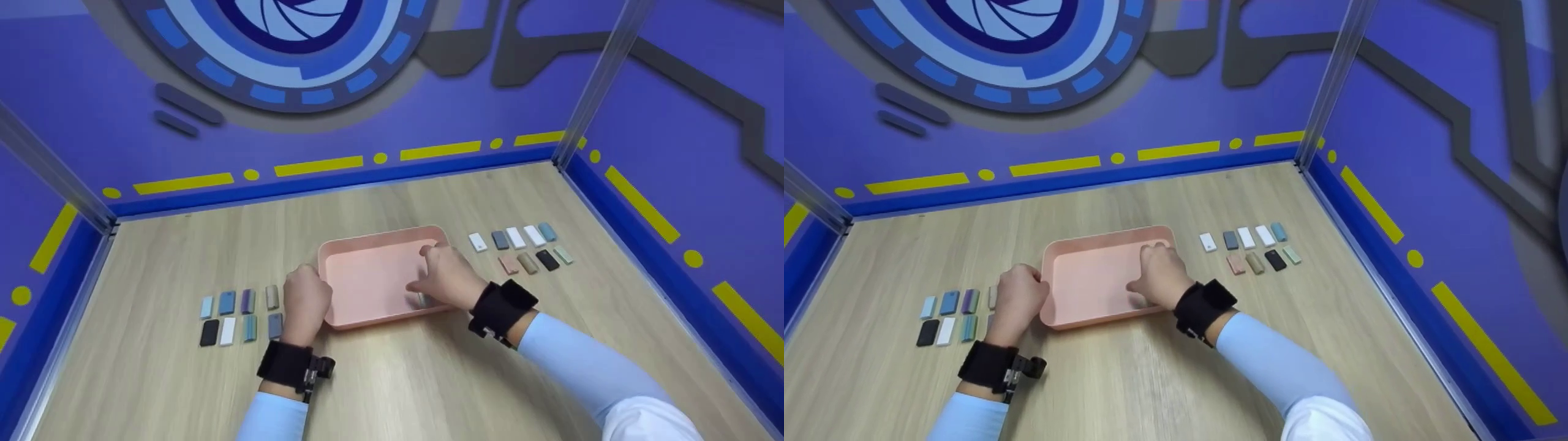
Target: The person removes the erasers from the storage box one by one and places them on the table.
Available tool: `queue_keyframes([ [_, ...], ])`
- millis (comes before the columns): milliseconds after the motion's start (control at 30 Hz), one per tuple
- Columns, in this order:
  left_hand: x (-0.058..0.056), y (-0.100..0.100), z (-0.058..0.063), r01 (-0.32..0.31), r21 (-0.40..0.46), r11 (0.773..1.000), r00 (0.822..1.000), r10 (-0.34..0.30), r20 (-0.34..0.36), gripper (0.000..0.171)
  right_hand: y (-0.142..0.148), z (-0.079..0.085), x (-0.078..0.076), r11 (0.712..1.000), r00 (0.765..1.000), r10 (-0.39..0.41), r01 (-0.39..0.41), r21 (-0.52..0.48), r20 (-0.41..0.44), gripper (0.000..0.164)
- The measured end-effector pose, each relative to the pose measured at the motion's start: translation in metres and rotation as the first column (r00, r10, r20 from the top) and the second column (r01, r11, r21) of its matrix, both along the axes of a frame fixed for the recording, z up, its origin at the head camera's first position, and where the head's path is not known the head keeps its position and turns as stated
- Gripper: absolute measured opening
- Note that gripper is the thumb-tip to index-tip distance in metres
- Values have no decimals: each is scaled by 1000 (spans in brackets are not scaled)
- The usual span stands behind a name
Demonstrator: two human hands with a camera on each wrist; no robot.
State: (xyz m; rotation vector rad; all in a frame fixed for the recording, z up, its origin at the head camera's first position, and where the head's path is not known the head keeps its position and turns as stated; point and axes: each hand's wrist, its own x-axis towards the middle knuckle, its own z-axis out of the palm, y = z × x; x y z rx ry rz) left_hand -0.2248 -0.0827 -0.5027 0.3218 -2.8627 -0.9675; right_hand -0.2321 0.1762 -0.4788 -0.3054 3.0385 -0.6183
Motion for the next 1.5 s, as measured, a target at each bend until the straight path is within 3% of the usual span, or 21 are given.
queue_keyframes([
  [267, -1, 3, -3, 12, 19, 1000, 1000, -12, -1, 21, -6, -20, 0, 998, 989, 38, -45, 43, 139, 46],
  [500, -1, -2, -1, -15, 31, 999, 999, 14, 29, 19, -8, -20, -1, 996, 985, 79, -84, 26, 152, 38],
  [833, 1, -3, -2, -11, 28, 1000, 1000, 11, -8, 20, -7, -19, 3, 995, 976, 92, -98, 26, 196, 27],
  [1000, 1, -3, -1, -1, 13, 1000, 1000, 1, -20, 20, -4, -20, 4, 990, 975, 139, -139, -13, 171, 11],
  [1133, 0, -3, -1, 3, 6, 1000, 1000, -3, -13, 19, -1, -20, 3, 987, 975, 162, -158, -39, 150, 9],
  [1500, 0, -2, -1, 2, -2, 1000, 1000, -1, 8, 18, 19, 2, -4, 989, 991, 54, -36, -142, 120, 18],
])
